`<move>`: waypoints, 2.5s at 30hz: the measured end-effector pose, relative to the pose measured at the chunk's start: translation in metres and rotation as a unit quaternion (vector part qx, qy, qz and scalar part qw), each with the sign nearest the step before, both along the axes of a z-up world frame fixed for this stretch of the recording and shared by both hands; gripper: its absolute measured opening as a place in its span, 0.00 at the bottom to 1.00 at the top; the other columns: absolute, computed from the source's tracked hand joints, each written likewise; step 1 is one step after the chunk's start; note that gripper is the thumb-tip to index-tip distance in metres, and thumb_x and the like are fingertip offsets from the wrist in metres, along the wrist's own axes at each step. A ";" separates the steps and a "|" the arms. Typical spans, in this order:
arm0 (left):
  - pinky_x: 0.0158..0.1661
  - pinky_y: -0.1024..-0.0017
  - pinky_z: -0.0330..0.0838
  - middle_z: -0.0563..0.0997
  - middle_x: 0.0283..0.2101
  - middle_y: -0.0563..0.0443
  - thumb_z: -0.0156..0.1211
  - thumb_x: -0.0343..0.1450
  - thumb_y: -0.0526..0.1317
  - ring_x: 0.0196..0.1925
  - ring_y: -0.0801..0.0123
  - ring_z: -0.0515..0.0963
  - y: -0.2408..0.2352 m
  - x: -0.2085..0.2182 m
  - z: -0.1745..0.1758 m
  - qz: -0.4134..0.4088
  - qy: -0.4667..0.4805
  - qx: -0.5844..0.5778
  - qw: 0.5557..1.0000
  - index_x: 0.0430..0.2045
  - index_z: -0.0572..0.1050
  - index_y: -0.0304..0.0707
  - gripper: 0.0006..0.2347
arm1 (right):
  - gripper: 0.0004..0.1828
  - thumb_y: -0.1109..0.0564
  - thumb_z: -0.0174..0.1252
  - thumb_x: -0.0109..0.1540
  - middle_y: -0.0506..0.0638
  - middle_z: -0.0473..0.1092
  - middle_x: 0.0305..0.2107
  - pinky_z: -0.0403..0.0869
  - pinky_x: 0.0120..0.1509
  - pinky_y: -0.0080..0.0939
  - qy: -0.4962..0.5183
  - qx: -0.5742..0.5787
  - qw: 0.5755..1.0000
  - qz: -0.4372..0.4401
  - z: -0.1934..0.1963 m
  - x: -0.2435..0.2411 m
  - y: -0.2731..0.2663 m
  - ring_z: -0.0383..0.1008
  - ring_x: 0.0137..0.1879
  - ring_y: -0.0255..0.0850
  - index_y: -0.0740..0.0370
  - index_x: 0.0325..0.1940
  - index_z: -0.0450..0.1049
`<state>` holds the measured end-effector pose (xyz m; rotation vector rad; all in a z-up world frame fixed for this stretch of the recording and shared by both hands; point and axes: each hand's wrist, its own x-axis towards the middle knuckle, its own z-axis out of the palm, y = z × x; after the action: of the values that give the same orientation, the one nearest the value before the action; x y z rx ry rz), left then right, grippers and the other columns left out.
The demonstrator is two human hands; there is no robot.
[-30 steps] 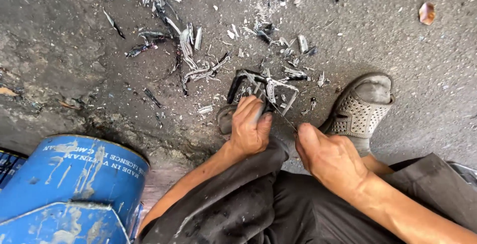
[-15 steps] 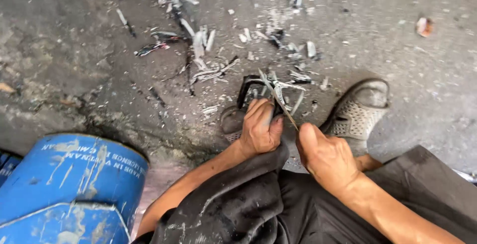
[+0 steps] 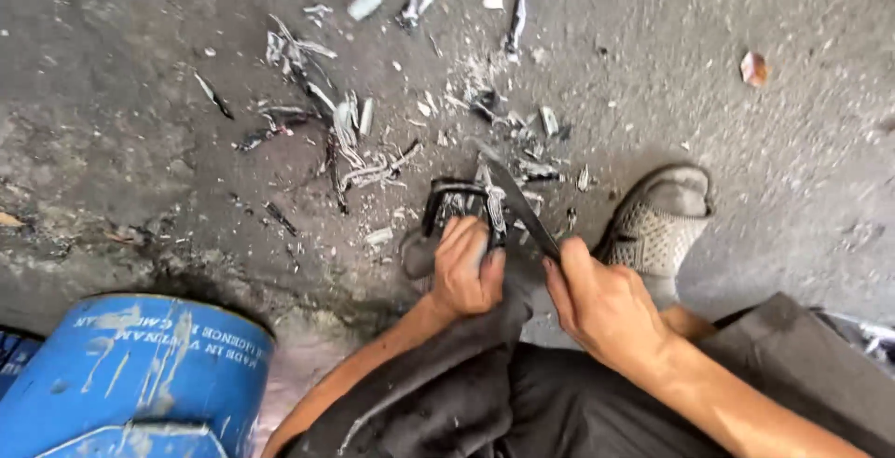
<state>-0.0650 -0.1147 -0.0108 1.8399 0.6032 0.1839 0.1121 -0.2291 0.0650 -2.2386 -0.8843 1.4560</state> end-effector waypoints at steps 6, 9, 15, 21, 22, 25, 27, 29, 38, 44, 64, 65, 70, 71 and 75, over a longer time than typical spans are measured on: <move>0.43 0.52 0.68 0.73 0.36 0.29 0.53 0.75 0.36 0.39 0.38 0.73 0.001 0.004 0.004 0.011 0.012 -0.010 1.000 0.35 0.70 0.17 0.11 | 0.10 0.59 0.59 0.62 0.59 0.71 0.19 0.69 0.23 0.57 0.032 0.043 0.997 0.059 0.008 0.007 0.005 0.73 0.23 0.60 0.61 0.34 0.62; 0.43 0.51 0.66 0.73 0.35 0.30 0.53 0.74 0.36 0.39 0.39 0.73 0.004 0.005 0.006 -0.007 0.036 -0.039 0.999 0.33 0.71 0.20 0.10 | 0.10 0.60 0.59 0.60 0.58 0.72 0.20 0.69 0.23 0.57 0.040 0.045 0.995 0.077 0.005 0.007 0.001 0.73 0.23 0.59 0.60 0.32 0.62; 0.46 0.50 0.69 0.75 0.40 0.30 0.57 0.73 0.37 0.44 0.38 0.76 0.002 0.003 0.001 -0.009 0.015 -0.008 1.000 0.36 0.72 0.20 0.11 | 0.11 0.63 0.59 0.57 0.59 0.70 0.20 0.68 0.25 0.58 0.043 0.031 0.993 0.110 -0.017 -0.003 -0.009 0.72 0.24 0.61 0.63 0.36 0.61; 0.41 0.50 0.69 0.74 0.34 0.32 0.56 0.71 0.35 0.37 0.41 0.74 0.001 -0.006 -0.007 0.022 0.020 -0.036 0.999 0.31 0.72 0.21 0.08 | 0.15 0.61 0.62 0.60 0.61 0.66 0.13 0.66 0.20 0.58 -0.003 0.014 0.999 0.049 -0.059 -0.029 -0.014 0.69 0.18 0.60 0.64 0.37 0.60; 0.41 0.50 0.69 0.74 0.34 0.32 0.56 0.71 0.35 0.37 0.41 0.74 0.005 -0.007 -0.004 0.025 0.036 -0.038 0.998 0.31 0.72 0.21 0.08 | 0.15 0.61 0.62 0.60 0.61 0.66 0.13 0.66 0.20 0.58 0.013 0.013 0.999 0.051 -0.052 -0.031 -0.009 0.69 0.18 0.60 0.64 0.37 0.60; 0.43 0.49 0.69 0.73 0.35 0.29 0.56 0.72 0.35 0.40 0.36 0.73 0.005 -0.007 0.002 0.003 0.020 -0.043 0.999 0.32 0.71 0.20 0.09 | 0.16 0.61 0.63 0.62 0.61 0.65 0.12 0.64 0.20 0.57 0.023 0.024 0.999 0.028 -0.041 -0.020 0.000 0.69 0.17 0.61 0.66 0.38 0.60; 0.49 0.48 0.71 0.74 0.40 0.25 0.53 0.75 0.33 0.43 0.35 0.75 0.001 -0.007 -0.009 0.032 -0.013 -0.007 0.999 0.36 0.70 0.18 0.09 | 0.15 0.61 0.63 0.62 0.60 0.66 0.13 0.64 0.20 0.56 -0.024 0.077 0.996 0.027 -0.037 -0.004 -0.001 0.69 0.18 0.60 0.64 0.36 0.61; 0.47 0.49 0.71 0.73 0.38 0.26 0.52 0.74 0.34 0.42 0.34 0.75 0.000 -0.011 -0.012 0.016 0.000 -0.030 0.999 0.34 0.70 0.18 0.09 | 0.14 0.60 0.63 0.62 0.59 0.67 0.14 0.65 0.20 0.57 -0.028 0.084 0.996 0.031 -0.017 0.005 0.004 0.69 0.18 0.60 0.63 0.34 0.61; 0.45 0.51 0.71 0.73 0.38 0.26 0.50 0.75 0.34 0.40 0.37 0.75 0.002 -0.009 -0.002 0.035 0.025 -0.033 0.999 0.36 0.70 0.16 0.10 | 0.10 0.61 0.59 0.60 0.58 0.72 0.20 0.69 0.23 0.57 0.033 0.068 0.995 0.060 -0.023 -0.015 0.004 0.73 0.23 0.59 0.61 0.35 0.62; 0.41 0.53 0.71 0.75 0.35 0.31 0.52 0.74 0.33 0.37 0.41 0.75 0.008 0.004 0.001 0.012 0.015 -0.045 0.999 0.35 0.73 0.19 0.08 | 0.10 0.62 0.58 0.57 0.55 0.71 0.25 0.72 0.25 0.55 0.000 0.036 0.993 0.116 -0.043 -0.024 0.007 0.75 0.24 0.56 0.60 0.36 0.62; 0.38 0.53 0.65 0.67 0.31 0.34 0.51 0.74 0.32 0.34 0.42 0.69 0.003 0.008 0.011 0.026 0.049 -0.018 0.998 0.30 0.68 0.23 0.06 | 0.11 0.58 0.56 0.69 0.55 0.63 0.11 0.63 0.15 0.54 -0.044 0.025 0.999 0.020 -0.032 0.022 0.000 0.70 0.15 0.52 0.63 0.40 0.60; 0.38 0.53 0.65 0.68 0.31 0.34 0.50 0.75 0.33 0.34 0.42 0.69 0.003 0.009 0.011 0.030 0.046 -0.015 0.998 0.30 0.68 0.22 0.08 | 0.11 0.58 0.56 0.68 0.57 0.64 0.10 0.64 0.15 0.56 -0.028 0.028 0.999 0.009 -0.030 0.016 -0.004 0.70 0.14 0.54 0.63 0.40 0.60; 0.38 0.53 0.65 0.66 0.30 0.34 0.49 0.77 0.35 0.33 0.42 0.69 -0.001 0.003 0.007 0.023 0.055 0.003 0.998 0.28 0.68 0.24 0.10 | 0.11 0.58 0.56 0.66 0.63 0.67 0.12 0.66 0.20 0.62 0.006 0.032 0.998 -0.053 -0.024 -0.016 -0.004 0.70 0.18 0.63 0.65 0.43 0.61; 0.37 0.54 0.65 0.66 0.29 0.34 0.50 0.77 0.36 0.32 0.42 0.68 -0.001 0.003 0.007 0.024 0.059 -0.006 0.998 0.28 0.68 0.23 0.11 | 0.12 0.58 0.56 0.66 0.64 0.68 0.13 0.67 0.22 0.63 0.012 0.034 0.998 -0.055 -0.025 -0.020 -0.002 0.71 0.19 0.64 0.65 0.44 0.61; 0.40 0.53 0.66 0.69 0.32 0.33 0.49 0.78 0.37 0.35 0.41 0.70 0.002 0.007 0.007 0.024 0.038 -0.005 0.999 0.31 0.68 0.21 0.11 | 0.11 0.58 0.57 0.65 0.63 0.70 0.17 0.70 0.26 0.63 0.003 0.036 0.998 -0.044 -0.025 -0.033 0.001 0.72 0.22 0.64 0.64 0.42 0.61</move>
<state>-0.0583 -0.1131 -0.0035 1.8300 0.7001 0.1440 0.0792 -0.2284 0.0402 -2.1911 -0.8123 1.3691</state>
